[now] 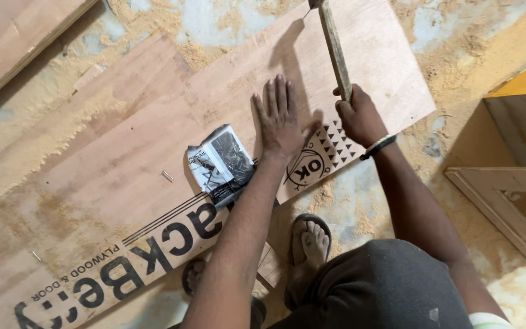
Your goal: The person hammers nails into a large plywood sheet, then applies a dark paste from a packet to the holes and seams before smoothing the surface by hand.
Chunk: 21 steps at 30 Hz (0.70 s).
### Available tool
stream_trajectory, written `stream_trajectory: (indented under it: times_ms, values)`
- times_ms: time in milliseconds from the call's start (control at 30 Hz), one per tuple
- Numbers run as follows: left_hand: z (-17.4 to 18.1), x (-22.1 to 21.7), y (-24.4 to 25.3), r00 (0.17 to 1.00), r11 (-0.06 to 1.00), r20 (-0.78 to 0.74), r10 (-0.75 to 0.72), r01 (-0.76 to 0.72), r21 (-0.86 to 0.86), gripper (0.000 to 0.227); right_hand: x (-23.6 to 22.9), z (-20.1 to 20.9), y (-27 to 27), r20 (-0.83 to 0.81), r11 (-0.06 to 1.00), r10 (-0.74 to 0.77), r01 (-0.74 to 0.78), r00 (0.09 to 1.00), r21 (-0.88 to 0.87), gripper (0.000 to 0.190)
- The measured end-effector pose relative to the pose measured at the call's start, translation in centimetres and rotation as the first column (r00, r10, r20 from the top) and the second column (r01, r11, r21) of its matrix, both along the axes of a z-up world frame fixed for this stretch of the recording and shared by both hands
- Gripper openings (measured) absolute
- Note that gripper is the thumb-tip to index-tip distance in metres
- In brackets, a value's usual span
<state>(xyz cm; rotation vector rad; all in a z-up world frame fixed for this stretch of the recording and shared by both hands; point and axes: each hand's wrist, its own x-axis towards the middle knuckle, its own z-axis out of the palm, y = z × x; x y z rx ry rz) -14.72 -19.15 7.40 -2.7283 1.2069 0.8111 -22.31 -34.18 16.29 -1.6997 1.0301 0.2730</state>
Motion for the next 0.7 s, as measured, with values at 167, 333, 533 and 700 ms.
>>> stream_trajectory:
  times_ms: [167, 333, 533, 700]
  values:
    - [1.5, -1.6, 2.0, 1.0, 0.999, -0.011, 0.03, -0.03, -0.042, 0.119, -0.7, 3.9, -1.9, 0.538, 0.99, 0.051, 0.028, 0.841, -0.138, 0.023]
    - [3.2, -2.9, 3.2, 0.99, 0.998, -0.141, -0.004, 0.013, 0.062, 0.121, -1.1, 2.0, -3.9, 0.967, 0.931, 0.159, 0.294, 0.2, -0.214, 0.02]
    - [2.5, -3.6, 3.3, 0.991, 0.999, -0.134, -0.024, 0.027, 0.022, 0.124, -1.3, -2.7, -0.3, -0.047, 0.991, -0.106, 0.109, 0.993, 0.077, 0.019]
    - [1.3, -3.8, 3.7, 0.997, 0.999, -0.071, -0.001, -0.002, -0.046, 0.126, -1.9, 3.6, -3.5, 0.753, 0.992, -0.067, 0.126, 0.655, -0.022, 0.015]
